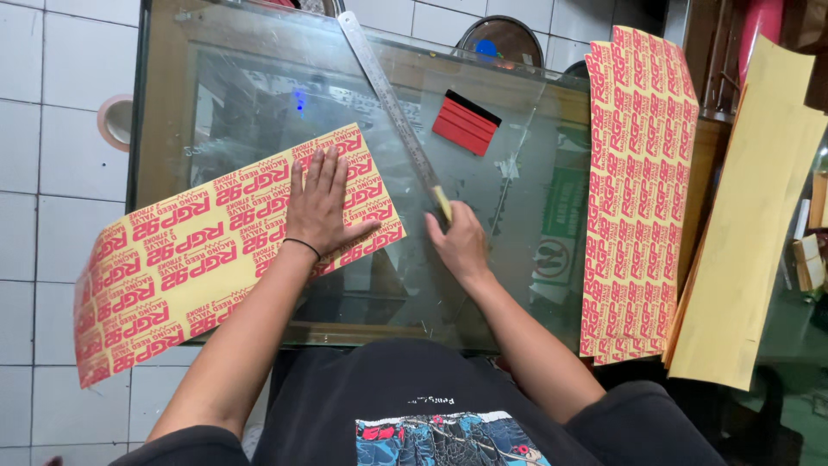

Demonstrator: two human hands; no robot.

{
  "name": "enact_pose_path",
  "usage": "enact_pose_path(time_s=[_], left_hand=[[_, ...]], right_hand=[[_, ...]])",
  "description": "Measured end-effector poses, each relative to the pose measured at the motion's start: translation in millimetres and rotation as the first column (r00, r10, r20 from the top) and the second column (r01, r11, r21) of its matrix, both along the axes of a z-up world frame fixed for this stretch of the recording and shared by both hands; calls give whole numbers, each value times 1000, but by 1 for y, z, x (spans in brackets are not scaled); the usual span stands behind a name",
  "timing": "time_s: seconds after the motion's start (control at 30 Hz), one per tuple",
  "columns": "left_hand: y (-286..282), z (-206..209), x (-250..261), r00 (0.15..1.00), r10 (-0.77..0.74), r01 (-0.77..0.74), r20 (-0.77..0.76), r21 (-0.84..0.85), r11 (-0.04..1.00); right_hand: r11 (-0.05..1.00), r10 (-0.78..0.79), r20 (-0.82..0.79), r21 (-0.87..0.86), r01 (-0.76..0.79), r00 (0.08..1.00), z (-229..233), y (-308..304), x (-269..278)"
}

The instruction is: The person uses a metal ruler and a utility knife to cut a sheet of red and yellow stickers on a glass table. After cutting, the person uses a red squeegee to smooth the sticker sheet onto the glass surface.

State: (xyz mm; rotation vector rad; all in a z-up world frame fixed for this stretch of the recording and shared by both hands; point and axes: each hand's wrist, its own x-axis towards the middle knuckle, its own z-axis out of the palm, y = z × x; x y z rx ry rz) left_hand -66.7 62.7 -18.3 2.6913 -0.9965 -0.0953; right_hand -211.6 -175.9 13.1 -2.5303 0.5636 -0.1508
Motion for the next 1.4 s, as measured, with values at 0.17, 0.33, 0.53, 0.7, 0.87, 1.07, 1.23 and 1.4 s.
enact_pose_path(time_s=[0.17, 0.33, 0.53, 0.7, 0.87, 1.07, 1.23, 1.4], left_hand=[[10, -6, 3, 996, 20, -32, -84, -151, 988], [82, 28, 13, 976, 212, -218, -51, -238, 947], [153, 27, -5, 990, 139, -139, -32, -8, 990], [115, 41, 14, 920, 386, -385, -73, 16, 923], [77, 25, 63, 854, 510, -512, -99, 5, 859], [125, 31, 54, 957, 283, -288, -67, -341, 895], [233, -9, -40, 975, 176, -159, 134, -126, 979], [219, 17, -69, 951, 290, -305, 110, 157, 939]], right_hand=[[997, 76, -34, 37, -75, 997, -1, 56, 55], [990, -105, -133, 77, 116, 986, -14, 39, 30], [968, -244, 47, -53, 246, 969, -6, 21, -23], [932, -362, 61, 9, 362, 930, -8, 50, -29], [911, -412, 62, 1, 412, 909, -15, 65, -23], [957, -255, -62, 123, 261, 965, -43, 130, -9], [975, -43, 64, 223, 28, 997, -34, 158, -11], [957, 38, -83, 288, -13, 996, -11, 163, 3]])
